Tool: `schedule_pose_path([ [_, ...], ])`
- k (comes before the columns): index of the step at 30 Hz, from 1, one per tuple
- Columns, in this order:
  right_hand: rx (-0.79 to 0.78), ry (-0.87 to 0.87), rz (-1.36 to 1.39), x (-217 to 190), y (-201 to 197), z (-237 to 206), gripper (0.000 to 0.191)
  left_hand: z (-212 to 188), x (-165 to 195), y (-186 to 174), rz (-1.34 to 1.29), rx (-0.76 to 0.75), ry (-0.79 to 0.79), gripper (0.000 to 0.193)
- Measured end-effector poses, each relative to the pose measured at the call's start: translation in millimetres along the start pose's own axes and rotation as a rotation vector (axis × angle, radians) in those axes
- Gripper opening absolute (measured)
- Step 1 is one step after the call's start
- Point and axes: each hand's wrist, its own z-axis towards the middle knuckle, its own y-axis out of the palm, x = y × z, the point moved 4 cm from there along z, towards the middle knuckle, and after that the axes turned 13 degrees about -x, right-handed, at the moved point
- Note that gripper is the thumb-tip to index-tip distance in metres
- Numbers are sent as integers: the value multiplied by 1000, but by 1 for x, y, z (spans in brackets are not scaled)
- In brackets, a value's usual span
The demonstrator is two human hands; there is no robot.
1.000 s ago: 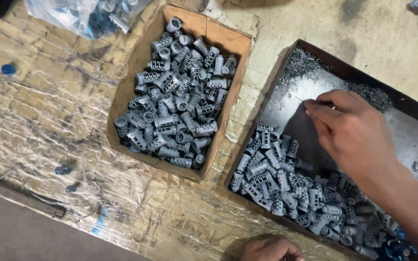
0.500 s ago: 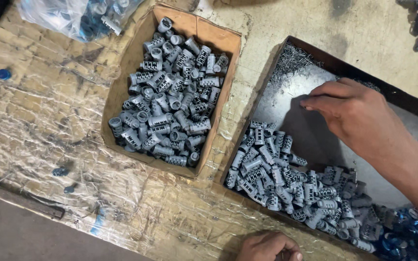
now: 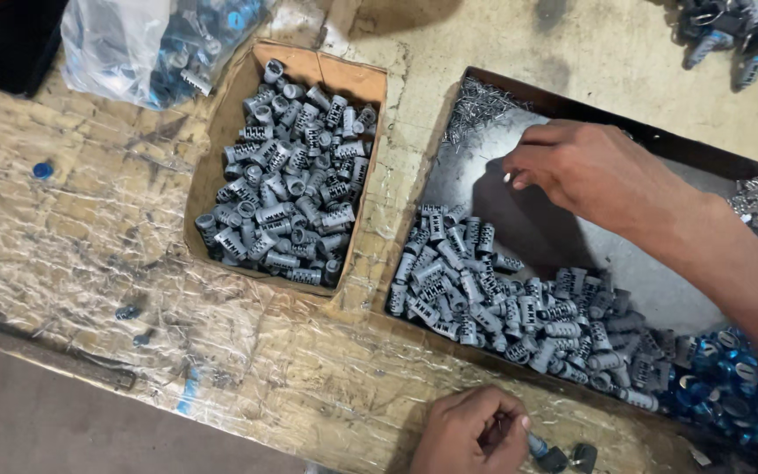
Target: The person picks gray lock cylinder bodies one at a time from a tray, fits small internal pins into each body by hand, presses a blue cap onto the assembled body, and sets the finished unit aside on the workbench, repeating the cycle continuously.
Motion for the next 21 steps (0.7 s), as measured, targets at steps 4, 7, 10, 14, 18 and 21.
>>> schedule_pose_path([
  [4, 145, -113, 49, 6, 2, -10, 11, 0, 6, -3, -19, 46, 43, 10],
  [7, 216, -82, 67, 8, 9, -16, 21, 1, 7, -5, -6, 72, 55, 10],
  [10, 201, -43, 48, 5, 15, -20, 20, 1, 7, -5, 29, 69, 45, 11],
  [14, 169, -26, -24, 1, 18, -24, 19, 0, 7, -4, 13, 66, 43, 11],
  [18, 161, -31, -33, 2, 19, -23, 25, 1, 10, -5, -1, 50, 94, 10],
  [21, 64, 65, -6, 2, 16, -12, 25, 2, 7, -3, -15, -9, 27, 11],
])
